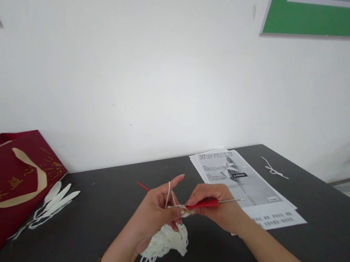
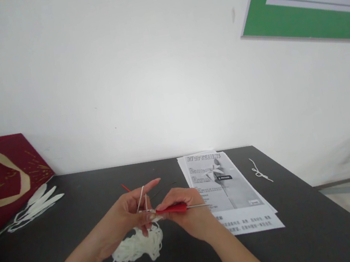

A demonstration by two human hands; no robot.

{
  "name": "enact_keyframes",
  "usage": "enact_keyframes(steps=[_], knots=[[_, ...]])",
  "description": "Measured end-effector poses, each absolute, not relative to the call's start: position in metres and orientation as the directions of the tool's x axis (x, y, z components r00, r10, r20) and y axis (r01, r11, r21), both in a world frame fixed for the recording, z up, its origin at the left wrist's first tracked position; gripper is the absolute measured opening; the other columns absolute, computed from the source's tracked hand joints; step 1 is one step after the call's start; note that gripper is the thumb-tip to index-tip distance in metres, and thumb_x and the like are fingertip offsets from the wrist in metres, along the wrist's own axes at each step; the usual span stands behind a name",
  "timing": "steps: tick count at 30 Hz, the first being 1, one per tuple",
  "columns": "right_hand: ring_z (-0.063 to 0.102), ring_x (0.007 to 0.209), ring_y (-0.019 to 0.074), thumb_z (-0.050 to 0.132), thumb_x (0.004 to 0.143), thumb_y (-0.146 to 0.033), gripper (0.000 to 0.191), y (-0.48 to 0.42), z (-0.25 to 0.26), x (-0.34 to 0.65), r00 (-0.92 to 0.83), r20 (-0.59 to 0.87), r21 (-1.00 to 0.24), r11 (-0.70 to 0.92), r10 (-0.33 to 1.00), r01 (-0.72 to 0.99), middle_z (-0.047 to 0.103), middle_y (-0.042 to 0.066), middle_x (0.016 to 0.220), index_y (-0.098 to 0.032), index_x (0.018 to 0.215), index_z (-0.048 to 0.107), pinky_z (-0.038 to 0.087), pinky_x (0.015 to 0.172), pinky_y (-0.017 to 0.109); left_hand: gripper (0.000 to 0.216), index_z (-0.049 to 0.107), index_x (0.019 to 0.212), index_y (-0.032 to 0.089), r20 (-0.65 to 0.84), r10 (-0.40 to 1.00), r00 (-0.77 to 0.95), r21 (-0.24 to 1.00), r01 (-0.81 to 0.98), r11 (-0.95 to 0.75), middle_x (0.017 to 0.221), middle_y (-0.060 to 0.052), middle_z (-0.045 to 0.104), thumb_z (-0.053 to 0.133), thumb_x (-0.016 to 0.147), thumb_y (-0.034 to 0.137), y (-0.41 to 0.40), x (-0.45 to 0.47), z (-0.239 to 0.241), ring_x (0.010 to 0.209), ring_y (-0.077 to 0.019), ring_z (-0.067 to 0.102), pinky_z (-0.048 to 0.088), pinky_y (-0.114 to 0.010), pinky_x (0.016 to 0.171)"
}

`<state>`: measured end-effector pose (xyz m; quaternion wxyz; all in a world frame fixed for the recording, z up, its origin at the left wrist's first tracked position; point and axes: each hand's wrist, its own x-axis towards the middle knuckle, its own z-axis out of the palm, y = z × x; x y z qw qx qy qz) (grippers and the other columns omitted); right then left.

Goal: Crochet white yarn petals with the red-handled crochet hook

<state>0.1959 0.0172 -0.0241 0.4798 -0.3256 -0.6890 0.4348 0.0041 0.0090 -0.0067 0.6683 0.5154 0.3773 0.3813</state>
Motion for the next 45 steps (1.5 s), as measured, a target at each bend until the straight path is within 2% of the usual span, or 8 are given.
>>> enact_keyframes(steps=[6,13,18,24,30,36,42,45], knots=[[0.066,0.058,0.0134,0.084,0.062,-0.017,0.012,0.018,-0.029,0.192,-0.314,0.204,-0.961,0.13,0.927,-0.242,0.071,-0.001,0.069,-0.022,0.07,0.076,0.054,0.057,0.025,0.08,0.035,0.145,0.021,-0.089,0.881,0.465,0.983,-0.104,0.154,0.064,0.006,0.053,0.073,0.075,0.022,0.008,0.002,-0.006,0.052,-0.0101,0.05,0.046,-0.023,0.045],[0.067,0.063,0.0127,0.078,0.073,-0.026,0.01,0.015,-0.03,0.187,-0.227,0.203,-0.94,0.124,0.952,-0.318,0.072,0.002,0.072,-0.018,0.078,0.076,0.056,0.061,0.022,0.09,0.025,0.149,0.031,0.045,0.943,0.329,0.952,-0.299,0.059,0.065,0.007,0.049,0.075,0.075,0.021,0.002,0.012,-0.006,0.055,-0.0083,0.045,0.038,-0.022,0.051],[0.067,0.063,0.0128,0.075,0.076,-0.03,0.017,0.014,-0.033,0.183,-0.219,0.088,-0.862,-0.036,0.972,-0.506,0.072,0.003,0.077,-0.015,0.084,0.073,0.059,0.06,0.024,0.085,0.032,0.146,0.032,0.043,0.969,0.245,0.922,-0.384,0.056,0.068,0.006,0.048,0.076,0.074,0.02,-0.002,0.014,-0.004,0.061,-0.0086,0.045,0.035,-0.023,0.057],[0.065,0.059,0.0105,0.074,0.079,-0.028,0.017,0.014,-0.029,0.181,-0.27,0.02,-0.776,-0.155,0.963,-0.611,0.07,0.002,0.071,-0.013,0.077,0.068,0.061,0.056,0.023,0.083,0.039,0.144,0.029,-0.017,0.952,0.305,0.933,-0.339,0.125,0.072,0.005,0.053,0.077,0.071,0.016,-0.005,0.013,0.002,0.065,-0.0093,0.048,0.035,-0.023,0.059],[0.062,0.055,0.0086,0.073,0.079,-0.031,0.02,0.009,-0.026,0.178,-0.199,0.028,-0.748,-0.111,0.98,-0.654,0.068,-0.001,0.068,-0.014,0.073,0.066,0.058,0.053,0.021,0.082,0.037,0.145,0.028,-0.059,0.947,0.315,0.959,-0.245,0.141,0.069,0.005,0.054,0.075,0.073,0.017,-0.007,0.012,0.007,0.06,-0.0091,0.047,0.035,-0.023,0.056],[0.065,0.057,0.0105,0.07,0.082,-0.031,0.016,0.002,-0.023,0.179,-0.023,0.228,-0.83,0.182,0.973,-0.527,0.068,0.0,0.064,-0.015,0.078,0.07,0.056,0.056,0.02,0.084,0.033,0.146,0.031,-0.02,0.963,0.27,0.957,-0.273,0.096,0.074,0.005,0.053,0.075,0.074,0.017,-0.009,0.012,0.007,0.063,-0.0091,0.048,0.037,-0.022,0.057],[0.057,0.053,0.0063,0.074,0.079,-0.031,0.017,0.008,-0.029,0.176,-0.147,0.019,-0.713,-0.09,0.989,-0.695,0.064,-0.002,0.065,-0.015,0.074,0.068,0.058,0.055,0.02,0.082,0.037,0.144,0.03,-0.027,0.965,0.261,0.954,-0.282,0.103,0.072,0.004,0.053,0.076,0.074,0.02,-0.01,0.012,0.008,0.062,-0.0086,0.046,0.037,-0.021,0.055],[0.057,0.053,0.0073,0.074,0.078,-0.032,0.017,0.006,-0.03,0.175,-0.086,0.038,-0.75,-0.029,0.996,-0.661,0.062,-0.003,0.062,-0.016,0.076,0.069,0.058,0.055,0.022,0.082,0.037,0.144,0.031,-0.007,0.972,0.234,0.957,-0.28,0.075,0.071,0.004,0.053,0.076,0.073,0.019,-0.009,0.012,0.007,0.061,-0.0085,0.046,0.037,-0.02,0.055]])
